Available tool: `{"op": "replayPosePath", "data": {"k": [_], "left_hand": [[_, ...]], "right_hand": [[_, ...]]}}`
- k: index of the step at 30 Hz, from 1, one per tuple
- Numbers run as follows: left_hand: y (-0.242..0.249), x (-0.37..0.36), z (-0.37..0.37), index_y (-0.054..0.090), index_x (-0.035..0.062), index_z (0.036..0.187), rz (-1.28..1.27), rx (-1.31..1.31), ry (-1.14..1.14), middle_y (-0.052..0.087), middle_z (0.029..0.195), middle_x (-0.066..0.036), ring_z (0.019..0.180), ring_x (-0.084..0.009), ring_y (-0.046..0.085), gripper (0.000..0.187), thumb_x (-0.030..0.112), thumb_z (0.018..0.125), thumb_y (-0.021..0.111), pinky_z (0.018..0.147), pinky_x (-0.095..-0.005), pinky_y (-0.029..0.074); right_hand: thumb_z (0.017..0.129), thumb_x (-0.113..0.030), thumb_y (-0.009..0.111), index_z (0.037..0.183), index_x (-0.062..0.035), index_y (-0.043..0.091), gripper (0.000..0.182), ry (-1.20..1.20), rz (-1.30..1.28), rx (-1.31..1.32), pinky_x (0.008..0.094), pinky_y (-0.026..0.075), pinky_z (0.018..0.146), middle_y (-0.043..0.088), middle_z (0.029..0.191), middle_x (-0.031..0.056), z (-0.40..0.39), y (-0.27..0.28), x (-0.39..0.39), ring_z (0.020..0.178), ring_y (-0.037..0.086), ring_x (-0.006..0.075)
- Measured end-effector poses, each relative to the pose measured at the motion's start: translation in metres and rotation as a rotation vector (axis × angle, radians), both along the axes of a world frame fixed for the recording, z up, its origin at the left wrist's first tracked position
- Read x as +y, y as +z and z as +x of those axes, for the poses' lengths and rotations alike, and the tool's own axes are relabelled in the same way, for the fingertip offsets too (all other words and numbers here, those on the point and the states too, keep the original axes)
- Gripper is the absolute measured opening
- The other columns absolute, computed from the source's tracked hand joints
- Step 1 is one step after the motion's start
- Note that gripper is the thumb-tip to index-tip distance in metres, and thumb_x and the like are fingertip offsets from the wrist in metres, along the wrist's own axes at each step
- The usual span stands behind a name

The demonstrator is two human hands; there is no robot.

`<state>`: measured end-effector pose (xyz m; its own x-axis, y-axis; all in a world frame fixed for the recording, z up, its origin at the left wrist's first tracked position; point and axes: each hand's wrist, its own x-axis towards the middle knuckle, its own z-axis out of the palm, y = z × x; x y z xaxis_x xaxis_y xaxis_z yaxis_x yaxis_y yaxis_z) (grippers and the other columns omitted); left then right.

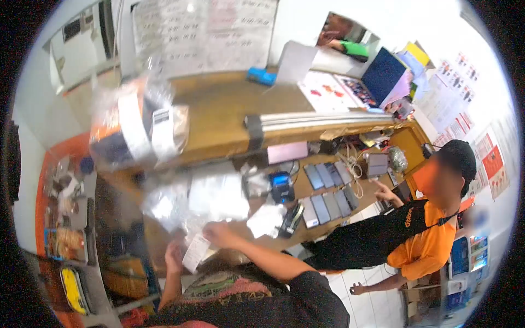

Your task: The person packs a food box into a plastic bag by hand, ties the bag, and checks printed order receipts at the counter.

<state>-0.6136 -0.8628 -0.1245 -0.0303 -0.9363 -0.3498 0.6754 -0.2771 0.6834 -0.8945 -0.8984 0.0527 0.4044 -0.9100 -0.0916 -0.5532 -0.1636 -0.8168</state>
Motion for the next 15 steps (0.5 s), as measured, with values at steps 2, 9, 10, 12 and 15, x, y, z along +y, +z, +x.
{"op": "replayPosePath", "data": {"k": [2, 9, 10, 12, 15], "left_hand": [[-0.015, -0.008, 0.002, 0.056, 0.0040, 0.117, 0.025, 0.000, 0.099, 0.063, 0.103, -0.006, 0.084, -0.0137, 0.058, 0.033, 0.023, 0.091, 0.054, 0.072, -0.0246, 0.047], [-0.014, -0.047, -0.035, 0.057, 0.0050, 0.113, 0.009, -0.147, -0.050, 0.064, 0.097, -0.006, 0.074, -0.0107, 0.052, 0.032, 0.027, 0.090, 0.053, 0.062, -0.0243, 0.041], [-0.010, -0.058, -0.044, 0.057, 0.0050, 0.113, -0.010, -0.152, -0.043, 0.064, 0.097, -0.006, 0.074, -0.0107, 0.052, 0.032, 0.027, 0.090, 0.053, 0.062, -0.0243, 0.041], [0.016, -0.068, -0.070, 0.057, 0.0039, 0.110, -0.009, -0.183, -0.021, 0.063, 0.094, -0.006, 0.071, -0.0107, 0.051, 0.031, 0.025, 0.089, 0.054, 0.061, -0.0237, 0.041], [0.042, -0.077, -0.106, 0.057, 0.0021, 0.110, -0.067, -0.233, -0.038, 0.064, 0.094, -0.007, 0.067, -0.0104, 0.051, 0.031, 0.020, 0.085, 0.055, 0.059, -0.0235, 0.042]], "right_hand": [[0.082, -0.005, 0.063, 0.101, -0.0036, 0.063, 0.020, -0.074, -0.250, -0.252, 0.0357, 0.050, 0.079, 0.064, 0.099, 0.0095, -0.055, 0.026, -0.016, 0.091, 0.063, 0.0221], [0.084, 0.003, 0.055, 0.103, 0.0029, 0.062, 0.020, -0.964, -0.665, -0.726, 0.0235, 0.049, 0.072, 0.066, 0.093, 0.0068, -0.276, 0.257, -0.082, 0.080, 0.061, 0.0106], [0.087, 0.000, 0.055, 0.100, 0.0026, 0.062, 0.015, -1.006, -0.717, -0.644, 0.0213, 0.047, 0.068, 0.065, 0.088, 0.0053, -0.305, 0.272, -0.096, 0.075, 0.058, 0.0089], [0.090, -0.005, 0.058, 0.093, 0.0019, 0.064, 0.010, -1.112, -0.861, -0.516, 0.0237, 0.046, 0.065, 0.064, 0.082, 0.0025, -0.378, 0.272, -0.148, 0.075, 0.057, 0.0081], [0.087, -0.014, 0.064, 0.090, 0.0002, 0.066, 0.015, -1.290, -0.885, -0.291, 0.0312, 0.050, 0.070, 0.068, 0.085, 0.0108, -0.481, 0.254, -0.241, 0.080, 0.064, 0.0162]]}}
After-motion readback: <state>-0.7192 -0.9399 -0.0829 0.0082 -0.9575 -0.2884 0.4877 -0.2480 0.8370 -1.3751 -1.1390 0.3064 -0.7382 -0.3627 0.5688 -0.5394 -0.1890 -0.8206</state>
